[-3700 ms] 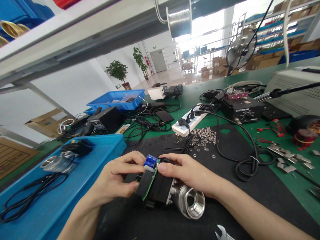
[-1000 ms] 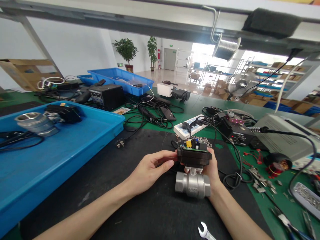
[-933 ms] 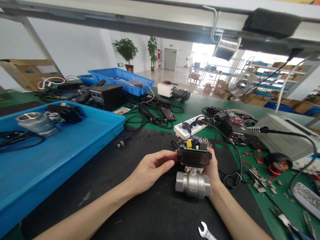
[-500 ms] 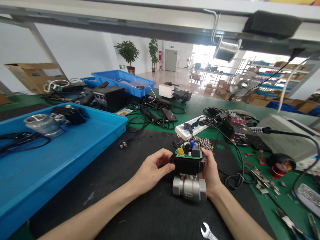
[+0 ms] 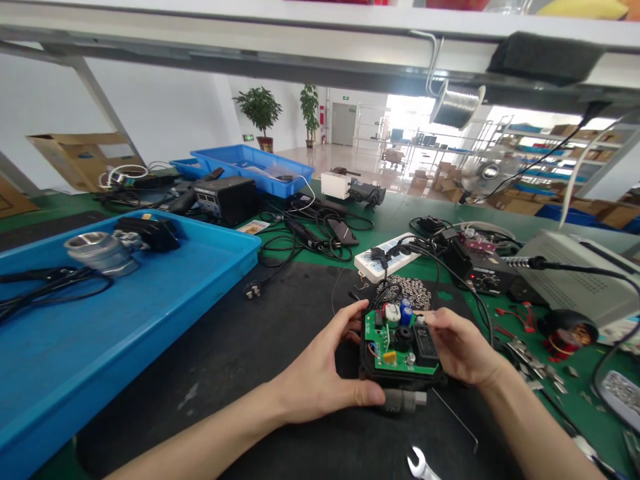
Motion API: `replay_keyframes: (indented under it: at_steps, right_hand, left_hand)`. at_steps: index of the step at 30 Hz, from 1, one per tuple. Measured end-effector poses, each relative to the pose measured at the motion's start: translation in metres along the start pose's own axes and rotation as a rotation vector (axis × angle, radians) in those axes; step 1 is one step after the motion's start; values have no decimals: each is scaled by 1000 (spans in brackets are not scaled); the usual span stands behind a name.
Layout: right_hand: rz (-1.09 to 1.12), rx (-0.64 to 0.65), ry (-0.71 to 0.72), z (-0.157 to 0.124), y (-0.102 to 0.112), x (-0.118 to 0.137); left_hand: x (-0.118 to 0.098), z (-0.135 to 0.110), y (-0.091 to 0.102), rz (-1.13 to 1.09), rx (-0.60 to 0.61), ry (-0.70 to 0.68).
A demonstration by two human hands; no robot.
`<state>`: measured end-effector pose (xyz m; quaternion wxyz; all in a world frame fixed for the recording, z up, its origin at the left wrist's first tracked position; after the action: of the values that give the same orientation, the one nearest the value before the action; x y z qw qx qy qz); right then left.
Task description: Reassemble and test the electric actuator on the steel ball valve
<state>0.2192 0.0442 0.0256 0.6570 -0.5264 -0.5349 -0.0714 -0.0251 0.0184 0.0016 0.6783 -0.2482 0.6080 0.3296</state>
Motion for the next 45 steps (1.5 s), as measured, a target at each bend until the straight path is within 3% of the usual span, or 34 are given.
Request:
replay_keyframes:
  at_steps: [4, 9, 12, 18, 22, 28, 32, 37, 45]
  right_hand:
    - [-356, 54, -65, -10, -3, 20]
    - [-1047, -208, 62, -23, -16, 52]
    - [-1261, -340, 232, -23, -33, 64]
    - [-1695, -233, 122, 1, -58, 75]
    - [-1780, -117, 84, 13, -64, 87]
    - [-1810, 20, -139, 30, -65, 101]
    - [-1756, 37, -238, 37, -67, 104]
    - [-1686, 21, -470, 38, -78, 105]
    - [-1828, 2, -455, 42, -76, 103]
  left_hand:
    - [-3, 5, -11, -36, -2, -66]
    - [-1, 22, -7, -68, -9, -67]
    - [2, 35, 1, -124, 18, -51]
    - [9, 50, 5, -208, 71, -66]
    - [11, 48, 6, -241, 98, -86]
    - [16, 49, 8, -250, 102, -84]
    - [23, 51, 8, -252, 89, -70]
    - [29, 54, 9, -256, 74, -51]
    - [32, 55, 9, -246, 58, -33]
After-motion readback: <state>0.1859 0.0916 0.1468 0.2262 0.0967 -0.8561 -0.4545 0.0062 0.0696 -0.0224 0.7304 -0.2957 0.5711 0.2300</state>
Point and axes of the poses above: each hand's wrist, its own z-axis towards the middle knuckle, its own y-axis out of the back of the hand, x = y × z, the point moved 1 cm from there along z, towards the middle knuckle, and after that the axes turned 11 degrees about x, right-handed, at the moved point
